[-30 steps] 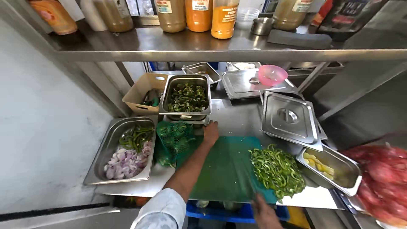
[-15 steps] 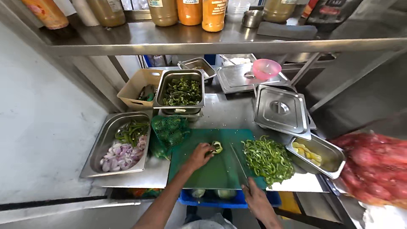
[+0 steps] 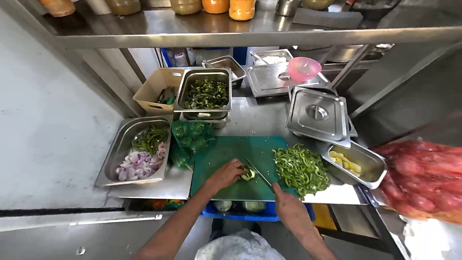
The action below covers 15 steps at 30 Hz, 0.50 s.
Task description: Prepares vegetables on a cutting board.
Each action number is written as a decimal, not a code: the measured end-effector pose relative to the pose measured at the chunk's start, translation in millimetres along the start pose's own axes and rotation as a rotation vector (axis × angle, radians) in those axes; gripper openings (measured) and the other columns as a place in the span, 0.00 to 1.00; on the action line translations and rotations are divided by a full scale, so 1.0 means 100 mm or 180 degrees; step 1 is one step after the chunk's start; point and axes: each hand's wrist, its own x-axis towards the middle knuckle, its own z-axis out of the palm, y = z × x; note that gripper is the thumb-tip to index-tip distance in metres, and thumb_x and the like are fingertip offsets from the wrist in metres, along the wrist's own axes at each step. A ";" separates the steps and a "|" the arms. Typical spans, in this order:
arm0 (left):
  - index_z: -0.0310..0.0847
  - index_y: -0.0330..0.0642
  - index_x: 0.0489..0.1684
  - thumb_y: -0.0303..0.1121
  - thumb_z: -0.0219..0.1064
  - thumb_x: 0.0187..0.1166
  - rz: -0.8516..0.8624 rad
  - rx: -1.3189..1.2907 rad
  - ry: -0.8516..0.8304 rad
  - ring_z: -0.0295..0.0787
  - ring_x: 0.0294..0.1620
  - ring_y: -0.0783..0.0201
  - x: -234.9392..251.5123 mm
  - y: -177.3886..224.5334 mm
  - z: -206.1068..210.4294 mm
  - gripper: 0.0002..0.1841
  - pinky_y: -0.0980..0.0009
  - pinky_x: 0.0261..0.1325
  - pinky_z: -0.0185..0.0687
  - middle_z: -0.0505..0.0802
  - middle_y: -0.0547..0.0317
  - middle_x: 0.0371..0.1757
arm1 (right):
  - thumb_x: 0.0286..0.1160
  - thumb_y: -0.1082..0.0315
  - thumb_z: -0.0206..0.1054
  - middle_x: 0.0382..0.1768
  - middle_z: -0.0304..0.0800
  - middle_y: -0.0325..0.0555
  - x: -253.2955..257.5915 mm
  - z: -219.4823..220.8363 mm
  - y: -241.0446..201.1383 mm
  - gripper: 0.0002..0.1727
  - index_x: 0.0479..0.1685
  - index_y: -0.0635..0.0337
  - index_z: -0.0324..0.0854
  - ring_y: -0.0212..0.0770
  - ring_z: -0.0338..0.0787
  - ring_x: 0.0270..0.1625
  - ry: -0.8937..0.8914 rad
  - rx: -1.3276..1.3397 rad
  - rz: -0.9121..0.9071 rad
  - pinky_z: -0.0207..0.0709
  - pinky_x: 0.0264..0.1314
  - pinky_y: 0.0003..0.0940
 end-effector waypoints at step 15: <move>0.92 0.44 0.56 0.28 0.68 0.81 -0.0072 0.0048 0.0051 0.85 0.70 0.56 -0.10 0.00 0.07 0.11 0.61 0.79 0.76 0.92 0.52 0.61 | 0.84 0.72 0.54 0.59 0.88 0.64 0.43 0.24 -0.18 0.34 0.91 0.47 0.53 0.65 0.90 0.62 -0.0500 0.0084 -0.0111 0.83 0.62 0.62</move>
